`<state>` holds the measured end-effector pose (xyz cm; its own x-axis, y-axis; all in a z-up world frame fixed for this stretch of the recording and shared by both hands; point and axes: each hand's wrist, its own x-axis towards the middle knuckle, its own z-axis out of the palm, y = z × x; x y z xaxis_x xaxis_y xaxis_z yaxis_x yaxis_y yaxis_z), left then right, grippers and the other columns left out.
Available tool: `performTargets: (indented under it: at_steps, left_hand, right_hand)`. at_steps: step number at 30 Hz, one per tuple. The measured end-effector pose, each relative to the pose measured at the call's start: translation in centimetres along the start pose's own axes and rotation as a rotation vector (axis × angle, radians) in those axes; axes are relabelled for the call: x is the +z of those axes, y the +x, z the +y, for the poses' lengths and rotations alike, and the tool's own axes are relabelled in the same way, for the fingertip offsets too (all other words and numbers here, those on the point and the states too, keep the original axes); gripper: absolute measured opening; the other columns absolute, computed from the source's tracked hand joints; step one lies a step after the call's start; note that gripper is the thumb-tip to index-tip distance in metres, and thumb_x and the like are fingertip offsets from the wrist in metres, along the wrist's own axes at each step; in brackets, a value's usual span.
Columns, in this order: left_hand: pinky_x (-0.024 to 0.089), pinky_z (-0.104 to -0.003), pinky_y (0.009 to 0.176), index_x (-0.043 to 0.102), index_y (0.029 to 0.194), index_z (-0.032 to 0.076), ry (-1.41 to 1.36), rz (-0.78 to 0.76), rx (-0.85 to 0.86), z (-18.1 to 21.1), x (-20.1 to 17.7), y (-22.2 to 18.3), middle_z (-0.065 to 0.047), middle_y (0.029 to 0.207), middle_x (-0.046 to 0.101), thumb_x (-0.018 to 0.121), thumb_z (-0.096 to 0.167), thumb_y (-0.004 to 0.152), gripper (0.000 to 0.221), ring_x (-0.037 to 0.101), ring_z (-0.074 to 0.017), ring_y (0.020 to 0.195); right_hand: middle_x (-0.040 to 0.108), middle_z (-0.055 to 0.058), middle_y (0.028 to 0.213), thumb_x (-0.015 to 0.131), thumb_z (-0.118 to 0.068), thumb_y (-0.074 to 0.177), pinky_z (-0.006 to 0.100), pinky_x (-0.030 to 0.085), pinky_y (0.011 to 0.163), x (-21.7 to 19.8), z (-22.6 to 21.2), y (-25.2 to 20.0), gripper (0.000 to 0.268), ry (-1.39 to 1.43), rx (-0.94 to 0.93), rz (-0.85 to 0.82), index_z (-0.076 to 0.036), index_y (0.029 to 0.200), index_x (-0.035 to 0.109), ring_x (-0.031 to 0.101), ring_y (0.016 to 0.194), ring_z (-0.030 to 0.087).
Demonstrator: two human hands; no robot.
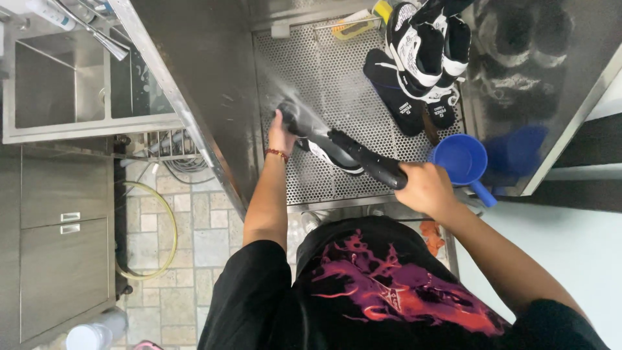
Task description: Cleaning and rinsing several pairs of sneakers using a high-pressure water spray gun in a metal wash station.
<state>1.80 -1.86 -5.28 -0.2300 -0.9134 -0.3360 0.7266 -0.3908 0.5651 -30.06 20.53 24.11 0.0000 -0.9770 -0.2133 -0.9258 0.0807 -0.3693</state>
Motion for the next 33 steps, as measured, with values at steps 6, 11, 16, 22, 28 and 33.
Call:
performTargets:
  at_steps: [6,11,16,22,28,33]
  left_hand:
    - [0.037,-0.068,0.112,0.048,0.145,0.005,0.050,0.037,-0.073,0.1,-1.0,0.4,-0.020,0.150,0.050,0.051,0.060,0.097,0.073,0.047,-0.0401,0.139]
    - [0.025,-0.069,0.117,0.013,0.160,0.017,-0.034,0.214,-0.106,1.5,1.3,-1.4,-0.014,0.165,0.026,0.043,0.076,0.090,0.097,0.031,-0.0415,0.150]
    - [0.029,-0.068,0.115,0.009,0.172,0.001,-0.153,-0.186,-0.018,0.6,-1.5,0.0,-0.024,0.170,0.020,0.044,0.086,0.094,0.121,0.029,-0.0464,0.149]
    - [0.032,-0.070,0.114,0.026,0.158,0.009,-0.038,0.045,-0.107,1.9,0.4,-0.7,-0.017,0.163,0.035,0.046,0.075,0.092,0.096,0.035,-0.0398,0.151]
    - [0.039,-0.062,0.113,0.044,0.151,0.002,0.162,0.022,-0.089,0.6,-2.4,0.6,-0.019,0.148,0.056,0.061,0.057,0.102,0.075,0.052,-0.0366,0.135]
    - [0.043,-0.053,0.111,0.055,0.142,0.004,0.154,0.010,-0.079,1.2,-1.9,1.7,-0.015,0.146,0.059,0.053,0.056,0.100,0.067,0.056,-0.0317,0.133]
  right_hand:
    - [0.073,0.018,0.082,0.070,-0.023,0.071,0.052,0.056,0.072,-1.0,0.0,0.3,0.022,0.004,-0.038,-0.003,-0.012,0.090,0.073,0.070,0.077,0.042]
    - [0.073,0.016,0.082,0.069,-0.022,0.072,0.052,0.055,0.071,-1.4,-0.5,0.9,0.018,0.027,-0.109,-0.003,-0.010,0.086,0.071,0.070,0.078,0.041]
    - [0.073,0.015,0.081,0.068,-0.020,0.071,0.052,0.055,0.069,-2.3,0.4,0.9,0.017,0.025,-0.154,0.039,-0.009,0.084,0.070,0.069,0.076,0.041]
    - [0.072,0.013,0.080,0.070,-0.020,0.067,0.051,0.054,0.069,-3.7,3.0,-0.7,0.019,0.005,-0.185,0.032,-0.008,0.082,0.069,0.070,0.078,0.039]
    - [0.073,0.012,0.083,0.077,-0.022,0.062,0.050,0.056,0.070,-5.6,5.6,-3.6,0.029,-0.081,-0.147,-0.042,-0.010,0.088,0.071,0.071,0.080,0.037]
    - [0.074,0.012,0.088,0.084,-0.030,0.058,0.049,0.057,0.073,-6.4,6.2,-4.2,0.042,-0.118,-0.154,-0.005,-0.010,0.093,0.072,0.072,0.084,0.036]
